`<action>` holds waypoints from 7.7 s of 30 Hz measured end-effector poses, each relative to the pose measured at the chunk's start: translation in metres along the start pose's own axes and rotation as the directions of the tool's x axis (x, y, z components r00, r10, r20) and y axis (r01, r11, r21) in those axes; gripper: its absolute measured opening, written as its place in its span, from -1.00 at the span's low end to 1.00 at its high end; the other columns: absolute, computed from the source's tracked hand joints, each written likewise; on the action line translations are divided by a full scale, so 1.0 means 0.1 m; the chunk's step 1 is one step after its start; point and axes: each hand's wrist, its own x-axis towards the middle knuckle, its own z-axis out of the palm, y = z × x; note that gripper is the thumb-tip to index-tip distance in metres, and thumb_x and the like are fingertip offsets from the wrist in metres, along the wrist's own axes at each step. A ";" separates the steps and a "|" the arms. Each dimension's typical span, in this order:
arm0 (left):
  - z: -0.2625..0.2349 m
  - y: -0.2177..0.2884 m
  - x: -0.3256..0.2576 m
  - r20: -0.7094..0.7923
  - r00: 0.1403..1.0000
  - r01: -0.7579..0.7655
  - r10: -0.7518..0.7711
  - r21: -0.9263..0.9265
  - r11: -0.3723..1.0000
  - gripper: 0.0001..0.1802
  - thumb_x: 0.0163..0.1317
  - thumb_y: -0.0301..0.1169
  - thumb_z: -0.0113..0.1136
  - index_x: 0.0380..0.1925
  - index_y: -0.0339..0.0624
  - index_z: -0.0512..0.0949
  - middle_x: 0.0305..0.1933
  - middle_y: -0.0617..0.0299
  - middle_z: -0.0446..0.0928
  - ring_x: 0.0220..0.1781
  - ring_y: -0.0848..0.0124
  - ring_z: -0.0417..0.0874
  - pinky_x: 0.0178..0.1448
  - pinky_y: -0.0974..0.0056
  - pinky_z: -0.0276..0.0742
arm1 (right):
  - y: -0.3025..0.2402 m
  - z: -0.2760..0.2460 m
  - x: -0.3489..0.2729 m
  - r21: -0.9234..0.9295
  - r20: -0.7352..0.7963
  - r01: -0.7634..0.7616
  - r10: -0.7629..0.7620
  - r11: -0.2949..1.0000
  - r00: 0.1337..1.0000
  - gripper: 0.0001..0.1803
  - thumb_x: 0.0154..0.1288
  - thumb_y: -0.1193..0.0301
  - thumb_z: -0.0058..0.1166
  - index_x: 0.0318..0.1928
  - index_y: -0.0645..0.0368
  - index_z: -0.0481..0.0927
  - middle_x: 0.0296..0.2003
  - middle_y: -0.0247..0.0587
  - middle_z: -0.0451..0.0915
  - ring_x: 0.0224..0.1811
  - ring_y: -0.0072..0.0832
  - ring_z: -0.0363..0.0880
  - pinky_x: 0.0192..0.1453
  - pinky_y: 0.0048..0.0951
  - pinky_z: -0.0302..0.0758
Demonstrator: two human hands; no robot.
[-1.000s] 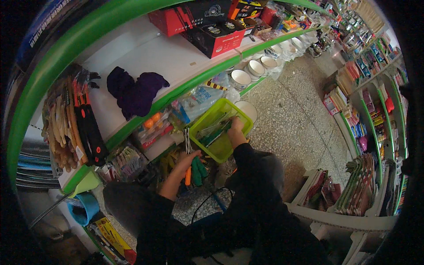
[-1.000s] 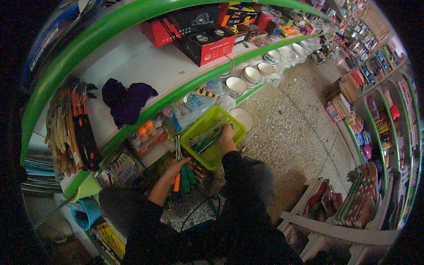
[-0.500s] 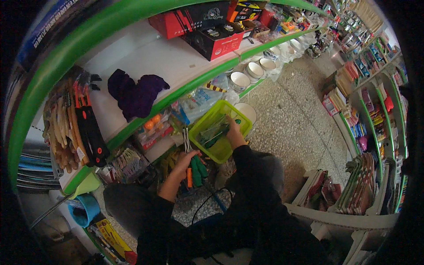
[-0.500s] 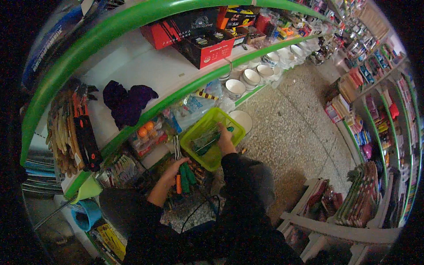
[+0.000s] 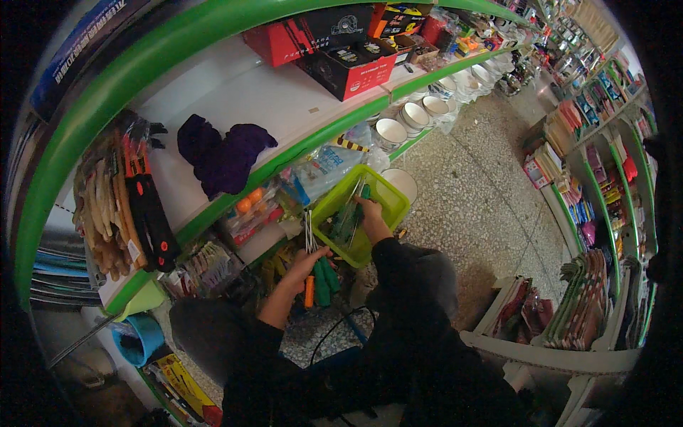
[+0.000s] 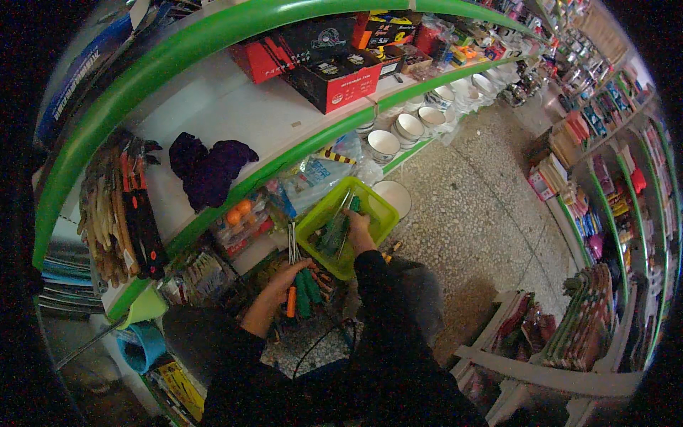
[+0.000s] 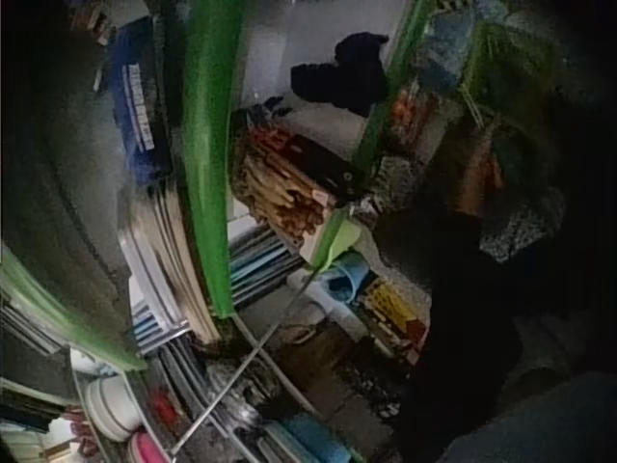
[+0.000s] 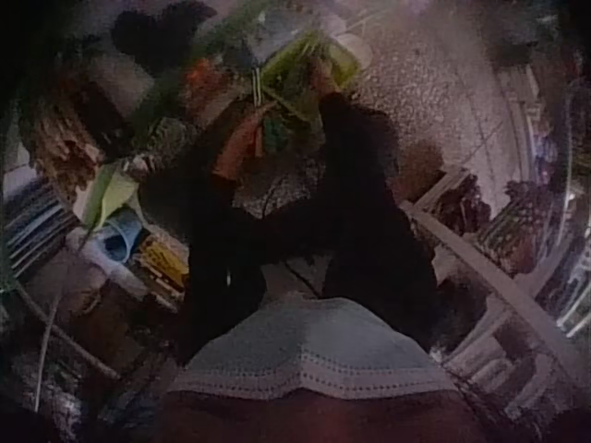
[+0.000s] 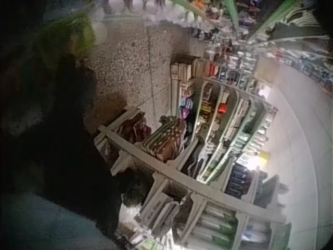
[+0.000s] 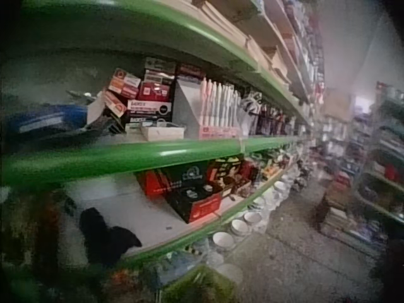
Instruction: The person sits on the floor in a hardware store aisle and organizes tools. They wipe a green plastic bin with a purple cloth, then place various tools including screwdrivers, pliers, and wrenches into the bin. The person also wipes the shelf and places packaged tools on it.
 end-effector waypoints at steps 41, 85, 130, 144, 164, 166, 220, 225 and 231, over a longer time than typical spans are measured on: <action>0.39 0.39 1.33 -0.041 0.954 -0.128 0.298 0.841 0.526 -0.39 0.31 -0.02 -0.25 -0.44 -0.46 0.48 -0.49 -0.15 0.45 -0.43 0.05 0.50 -0.25 0.02 0.38 | -0.44 -0.22 -0.15 -0.021 0.059 -0.078 0.079 0.997 0.995 -0.61 0.32 0.22 -0.15 -0.06 0.33 0.31 -0.57 -0.10 0.51 -0.69 -0.32 0.48 -0.62 -0.34 0.42; 0.69 -0.20 0.69 0.379 0.823 -0.181 0.423 0.881 -0.437 -0.26 0.13 -0.06 0.02 0.25 -0.18 0.10 0.33 0.14 0.05 0.39 0.27 -0.03 0.39 -0.06 -0.18 | -0.20 -0.56 -0.22 -0.886 0.463 0.444 -0.270 -0.131 0.844 -0.70 0.07 0.29 -0.03 -0.41 0.31 0.59 -0.33 0.06 0.58 -0.30 -0.08 0.59 -0.28 -0.16 0.53; 1.55 -0.25 1.02 0.518 0.854 -0.397 0.050 0.587 0.706 -0.65 0.22 -0.28 0.05 -0.02 -0.17 0.46 -0.08 0.21 0.52 -0.05 0.39 0.52 0.00 0.34 0.41 | 0.13 -3.03 0.45 -0.856 -0.173 -0.196 0.093 0.478 0.981 -0.47 0.20 -0.04 -0.05 -0.62 0.17 0.49 -0.73 -0.22 0.37 -0.70 -0.45 0.38 -0.65 -0.41 0.26; 1.43 -1.05 1.70 0.303 0.919 0.008 -0.254 0.629 0.777 -0.62 0.22 -0.22 0.08 -0.03 -0.19 0.47 -0.15 0.25 0.50 -0.09 0.52 0.46 -0.04 0.47 0.35 | 1.24 -1.99 0.95 -0.698 -0.708 -0.530 -0.350 0.481 0.614 0.03 -0.12 -0.39 -0.07 -0.14 0.50 0.33 -0.27 0.14 0.44 -0.36 -0.09 0.50 -0.46 -0.07 0.44; 1.76 -1.15 1.96 0.398 0.910 -0.414 0.115 0.883 0.222 0.11 -0.23 -0.01 0.41 0.23 -0.29 0.01 0.23 -0.12 0.15 0.26 0.08 0.22 0.27 0.10 0.16 | 0.54 -2.72 0.45 0.272 -0.173 -0.104 0.155 0.957 0.973 -0.72 0.14 0.23 0.03 -0.32 0.21 0.45 -0.40 -0.27 0.46 -0.38 -0.45 0.43 -0.37 -0.33 0.33; 1.88 -1.07 1.96 0.489 0.869 -0.493 0.075 0.843 0.217 0.16 -0.25 0.01 0.43 0.26 -0.26 -0.03 0.26 -0.10 0.12 0.28 0.08 0.20 0.29 0.10 0.13 | -0.19 -2.65 -0.02 0.202 -0.022 -0.143 0.150 0.969 0.988 -0.82 0.11 0.33 0.00 -0.34 0.17 0.43 -0.41 -0.26 0.46 -0.33 -0.42 0.46 -0.28 -0.35 0.40; 0.31 0.05 0.88 0.382 0.761 -0.413 0.525 0.909 -0.063 -0.48 0.07 -0.42 0.09 0.10 -0.17 0.30 0.20 0.11 0.23 0.28 0.14 0.16 0.29 0.03 0.10 | -0.22 -0.27 -0.11 -0.893 0.275 0.386 -0.400 0.231 0.874 -0.76 0.11 0.36 -0.02 -0.46 0.30 0.59 -0.48 -0.01 0.57 -0.43 -0.15 0.58 -0.40 -0.20 0.51; 0.36 0.01 0.85 0.351 0.773 -0.388 0.528 0.921 -0.045 -0.50 0.13 -0.41 0.01 0.13 -0.17 0.28 0.25 0.09 0.19 0.32 0.14 0.10 0.34 0.05 0.04 | -0.14 -0.39 -0.03 -0.868 0.485 0.453 -0.155 -0.203 0.861 -0.77 0.09 0.32 0.01 -0.44 0.22 0.63 -0.49 -0.07 0.58 -0.45 -0.23 0.59 -0.42 -0.31 0.52; 0.41 -0.08 0.84 0.358 0.789 -0.312 0.499 0.934 -0.176 -0.51 0.21 -0.31 -0.08 0.15 -0.19 0.25 0.28 0.11 0.15 0.36 0.19 0.05 0.38 0.05 -0.05 | -0.05 -0.34 -0.23 -0.616 0.673 0.590 0.040 -0.521 0.738 -0.74 0.05 0.23 0.07 -0.37 0.15 0.63 -0.48 -0.13 0.59 -0.41 -0.27 0.59 -0.35 -0.30 0.52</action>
